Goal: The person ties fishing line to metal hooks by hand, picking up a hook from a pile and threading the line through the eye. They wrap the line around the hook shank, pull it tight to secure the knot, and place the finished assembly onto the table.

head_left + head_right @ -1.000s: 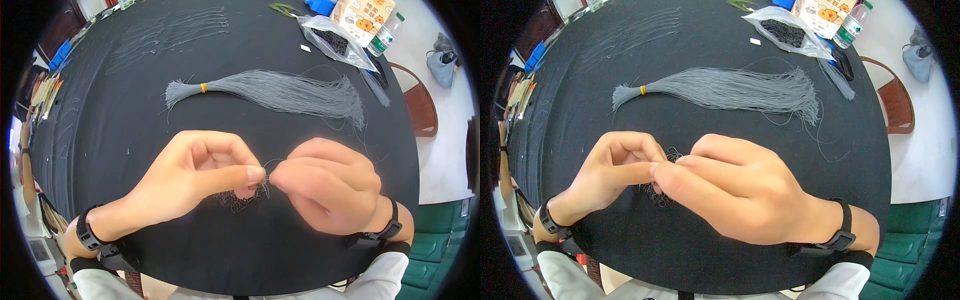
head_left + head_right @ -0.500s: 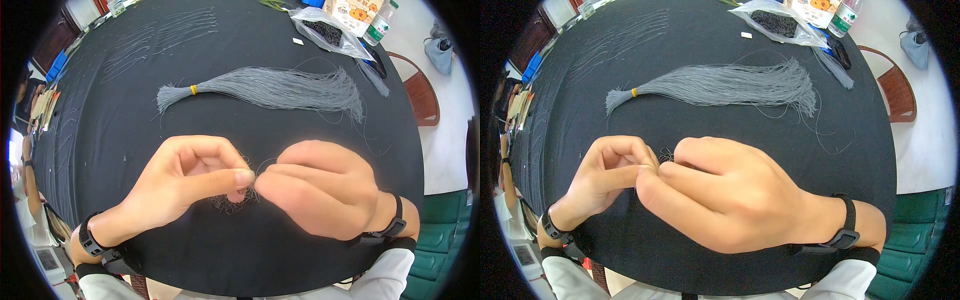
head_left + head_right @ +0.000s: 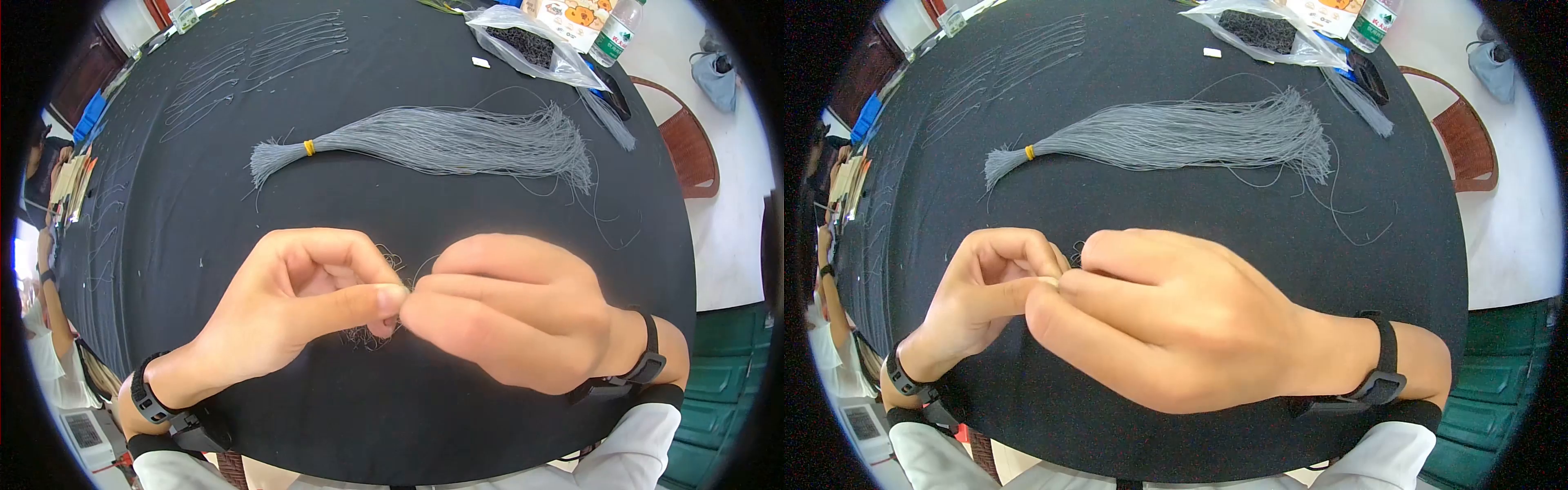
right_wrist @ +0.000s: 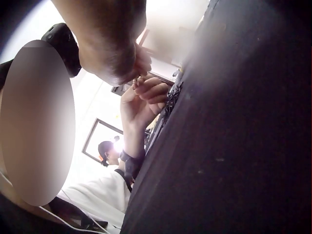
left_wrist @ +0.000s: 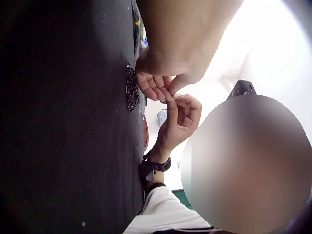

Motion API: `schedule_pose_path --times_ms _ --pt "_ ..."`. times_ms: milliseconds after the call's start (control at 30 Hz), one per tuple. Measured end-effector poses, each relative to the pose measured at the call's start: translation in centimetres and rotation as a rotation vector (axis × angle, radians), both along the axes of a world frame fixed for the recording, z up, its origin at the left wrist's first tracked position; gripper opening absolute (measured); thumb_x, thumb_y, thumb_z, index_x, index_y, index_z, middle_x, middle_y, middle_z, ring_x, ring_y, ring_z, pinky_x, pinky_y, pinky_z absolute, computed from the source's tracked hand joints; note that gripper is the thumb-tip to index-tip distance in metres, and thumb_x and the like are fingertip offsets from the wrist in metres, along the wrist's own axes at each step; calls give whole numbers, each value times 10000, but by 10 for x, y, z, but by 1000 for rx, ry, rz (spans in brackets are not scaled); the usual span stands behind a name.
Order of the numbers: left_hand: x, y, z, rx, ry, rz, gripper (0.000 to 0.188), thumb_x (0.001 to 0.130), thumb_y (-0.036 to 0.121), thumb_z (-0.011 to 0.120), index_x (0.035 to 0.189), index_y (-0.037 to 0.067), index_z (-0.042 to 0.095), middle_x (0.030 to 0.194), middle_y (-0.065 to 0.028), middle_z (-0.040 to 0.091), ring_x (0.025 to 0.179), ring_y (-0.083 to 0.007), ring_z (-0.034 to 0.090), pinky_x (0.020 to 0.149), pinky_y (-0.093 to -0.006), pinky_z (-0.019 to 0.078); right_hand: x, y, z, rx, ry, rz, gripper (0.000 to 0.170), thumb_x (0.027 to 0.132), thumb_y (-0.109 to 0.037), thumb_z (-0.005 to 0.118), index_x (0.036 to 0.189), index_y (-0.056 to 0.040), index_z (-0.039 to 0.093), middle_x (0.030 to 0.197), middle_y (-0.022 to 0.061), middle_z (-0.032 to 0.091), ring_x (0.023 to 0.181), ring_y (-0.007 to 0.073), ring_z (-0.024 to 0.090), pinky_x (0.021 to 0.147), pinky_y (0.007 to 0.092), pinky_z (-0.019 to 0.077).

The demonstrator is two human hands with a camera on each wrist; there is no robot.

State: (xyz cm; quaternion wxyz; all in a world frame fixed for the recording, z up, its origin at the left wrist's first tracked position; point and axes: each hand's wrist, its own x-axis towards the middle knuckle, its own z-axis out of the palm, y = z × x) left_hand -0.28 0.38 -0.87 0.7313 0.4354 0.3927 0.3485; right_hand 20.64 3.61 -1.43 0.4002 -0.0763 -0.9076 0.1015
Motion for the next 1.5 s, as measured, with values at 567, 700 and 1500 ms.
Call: schedule_pose_path --times_ms 567,700,1500 --pt "-1 2 3 75 18 27 22 839 -4 615 850 -22 622 855 -96 646 784 -113 593 710 -246 458 -2 -2 -7 -161 103 -4 351 552 174 660 873 33 653 748 101 632 611 256 601 512 299 498" --pt "-1 2 2 76 16 33 22 837 -4 615 846 -23 622 855 -94 647 779 -110 594 709 -242 456 -2 -3 -8 -189 90 18 347 572 176 659 886 28 658 761 98 633 611 252 598 512 298 496" --pt "-4 3 -4 -11 -72 -7 106 847 32 589 899 -53 627 846 -138 660 743 -172 626 690 -284 497 1 3 5 -513 -35 102 324 699 129 704 970 -4 585 784 77 657 677 218 648 579 282 508"
